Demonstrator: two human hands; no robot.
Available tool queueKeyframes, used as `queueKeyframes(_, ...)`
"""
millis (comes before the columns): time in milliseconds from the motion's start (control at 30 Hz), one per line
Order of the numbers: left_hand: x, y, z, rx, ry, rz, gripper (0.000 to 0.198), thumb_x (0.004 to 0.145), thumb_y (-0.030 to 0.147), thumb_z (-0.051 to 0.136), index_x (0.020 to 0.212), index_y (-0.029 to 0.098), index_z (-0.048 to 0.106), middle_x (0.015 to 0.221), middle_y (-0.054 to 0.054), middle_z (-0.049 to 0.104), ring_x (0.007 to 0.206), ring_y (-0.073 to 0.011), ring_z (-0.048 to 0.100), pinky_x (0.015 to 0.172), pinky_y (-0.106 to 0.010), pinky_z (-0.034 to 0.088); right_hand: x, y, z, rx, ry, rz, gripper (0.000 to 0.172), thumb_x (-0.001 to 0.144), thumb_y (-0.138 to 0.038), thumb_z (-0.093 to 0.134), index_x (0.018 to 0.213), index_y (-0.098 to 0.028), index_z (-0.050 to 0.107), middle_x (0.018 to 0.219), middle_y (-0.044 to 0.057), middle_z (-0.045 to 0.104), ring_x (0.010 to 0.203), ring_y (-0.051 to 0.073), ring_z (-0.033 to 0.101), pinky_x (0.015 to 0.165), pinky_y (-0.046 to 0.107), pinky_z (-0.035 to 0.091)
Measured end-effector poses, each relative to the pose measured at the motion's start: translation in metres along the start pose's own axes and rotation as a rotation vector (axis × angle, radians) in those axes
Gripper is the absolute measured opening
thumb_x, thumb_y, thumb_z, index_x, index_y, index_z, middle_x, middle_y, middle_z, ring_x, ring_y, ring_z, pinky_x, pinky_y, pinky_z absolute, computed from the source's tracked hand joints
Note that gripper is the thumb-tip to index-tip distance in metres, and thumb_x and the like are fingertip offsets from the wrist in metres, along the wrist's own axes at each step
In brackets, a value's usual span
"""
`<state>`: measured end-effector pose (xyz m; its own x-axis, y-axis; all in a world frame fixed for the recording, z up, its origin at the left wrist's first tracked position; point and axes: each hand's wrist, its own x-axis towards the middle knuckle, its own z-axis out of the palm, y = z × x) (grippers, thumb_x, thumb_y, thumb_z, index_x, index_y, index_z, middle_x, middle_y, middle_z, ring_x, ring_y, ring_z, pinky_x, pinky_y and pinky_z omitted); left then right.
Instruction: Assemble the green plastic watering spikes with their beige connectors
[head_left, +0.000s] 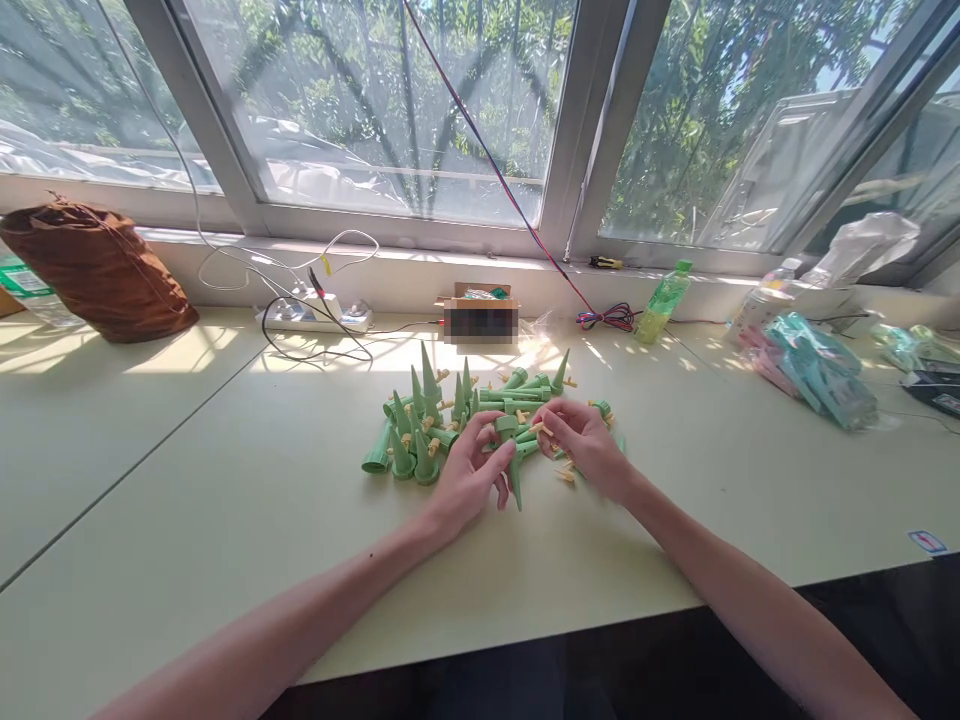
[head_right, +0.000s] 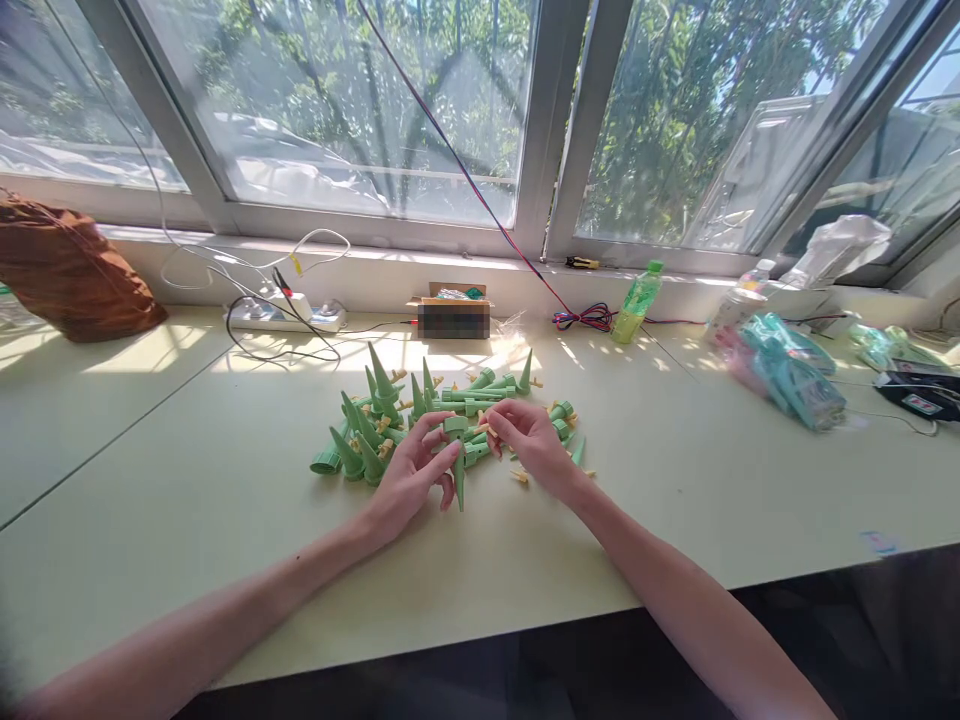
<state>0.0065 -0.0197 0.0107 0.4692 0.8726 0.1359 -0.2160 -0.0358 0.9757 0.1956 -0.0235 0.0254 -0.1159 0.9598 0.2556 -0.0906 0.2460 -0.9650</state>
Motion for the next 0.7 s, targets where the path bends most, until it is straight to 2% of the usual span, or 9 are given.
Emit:
queueKeyframes(233, -0.0010, 0.0014, 0.0033, -0.061, -0.042, 0.018, 0.041, 0.089, 0.044, 0.067, 0.119, 0.024, 0.047, 0.093, 0.000, 0.056, 0.064, -0.0139, 0.068, 0.045, -0.025, 0.059, -0.0002, -0.0009, 0.0002, 0.002, 0.000, -0.009, 0.035, 0.085, -0.053, 0.070, 0.079, -0.018, 0.065, 0.066, -0.002, 0.055, 0.054, 0.010, 0.049, 0.052, 0.026, 0.040)
queueKeyframes(700, 0.0001, -0.0030, 0.0044, -0.095, -0.020, 0.022, 0.045, 0.087, 0.040, 0.071, 0.119, 0.024, 0.045, 0.097, -0.001, 0.058, 0.066, -0.0145, 0.070, 0.059, -0.031, 0.063, -0.0008, -0.0033, 0.0012, -0.055, 0.030, -0.017, 0.034, 0.084, -0.052, 0.072, 0.079, -0.019, 0.066, 0.060, -0.003, 0.055, 0.053, 0.011, 0.050, 0.052, 0.026, 0.041)
